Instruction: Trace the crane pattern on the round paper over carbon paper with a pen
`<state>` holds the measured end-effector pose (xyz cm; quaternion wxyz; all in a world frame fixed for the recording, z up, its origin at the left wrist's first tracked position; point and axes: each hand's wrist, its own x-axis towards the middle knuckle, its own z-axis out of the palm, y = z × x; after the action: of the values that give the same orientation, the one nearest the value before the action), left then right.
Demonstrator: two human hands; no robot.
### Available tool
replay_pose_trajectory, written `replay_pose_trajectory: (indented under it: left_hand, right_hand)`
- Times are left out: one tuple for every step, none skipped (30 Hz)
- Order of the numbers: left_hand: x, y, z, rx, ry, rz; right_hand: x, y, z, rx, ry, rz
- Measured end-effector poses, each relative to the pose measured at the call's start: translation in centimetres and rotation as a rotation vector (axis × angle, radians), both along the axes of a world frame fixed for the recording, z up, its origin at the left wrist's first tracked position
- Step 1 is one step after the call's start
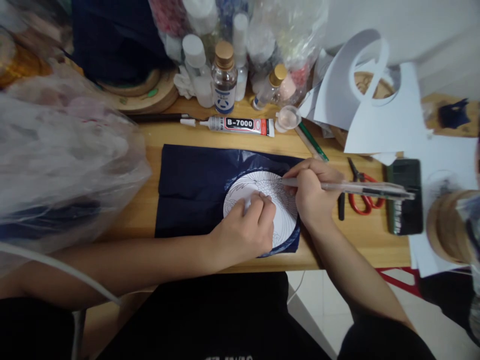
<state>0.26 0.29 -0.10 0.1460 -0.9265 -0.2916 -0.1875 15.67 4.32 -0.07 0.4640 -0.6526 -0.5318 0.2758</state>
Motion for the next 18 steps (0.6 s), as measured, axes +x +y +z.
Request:
replay_pose_trajectory:
  left_hand:
    - [-0.01,-0.02,0.01,-0.002,0.003,-0.002]
    - [-0.01,-0.02,0.02,-0.006,0.007,-0.002]
    - [-0.02,-0.03,0.04,-0.008,0.010,-0.003]
    - [-0.02,-0.02,0.05,-0.008,0.011,-0.002]
    - [-0.02,-0.02,0.07,-0.008,0.010,0.000]
    - [-0.01,-0.01,0.09,-0.006,0.008,0.001]
    - [0.00,-0.01,0.10,-0.006,0.006,0.001]
    - [0.02,0.00,0.11,-0.007,0.004,0.001]
    - [0.04,0.01,0.12,-0.007,0.001,0.000]
    - [0.05,0.01,0.12,-0.009,0.000,0.000]
    - [0.06,0.02,0.13,-0.008,-0.002,0.000]
    - [0.07,0.03,0.14,-0.007,-0.002,0.001]
    - [0.07,0.05,0.15,-0.004,-0.002,0.002]
    - [0.07,0.06,0.16,-0.002,0.000,0.003]
    - [0.06,0.07,0.17,0.000,0.004,0.004]
    - [0.05,0.09,0.18,0.001,0.006,0.004]
    - [0.04,0.09,0.19,0.002,0.006,0.004]
    - [0.03,0.10,0.20,0.003,0.005,0.002]
  right_hand:
    - [0.01,0.00,0.02,0.000,-0.016,0.000]
    - [0.02,0.02,0.03,-0.007,-0.028,0.004]
    - [0.03,0.05,0.03,-0.019,-0.035,0.012]
    - [0.03,0.09,0.03,-0.033,-0.035,0.022]
    - [0.03,0.12,0.01,-0.044,-0.030,0.032]
    - [0.04,0.14,-0.02,-0.050,-0.024,0.039]
    - [0.04,0.14,-0.06,-0.051,-0.019,0.047]
    - [0.05,0.13,-0.10,-0.051,-0.016,0.056]
    - [0.06,0.10,-0.15,-0.048,-0.017,0.062]
    - [0.07,0.07,-0.18,-0.046,-0.019,0.066]
    - [0.09,0.05,-0.21,-0.046,-0.024,0.069]
    - [0.09,0.03,-0.22,-0.046,-0.029,0.071]
    - [0.10,0.03,-0.22,-0.046,-0.034,0.073]
    - [0.10,0.04,-0.22,-0.046,-0.039,0.073]
    - [0.09,0.06,-0.20,-0.049,-0.044,0.075]
    - [0.08,0.08,-0.19,-0.050,-0.047,0.075]
    - [0.06,0.10,-0.18,-0.051,-0.049,0.073]
    - [0.05,0.12,-0.17,-0.052,-0.051,0.071]
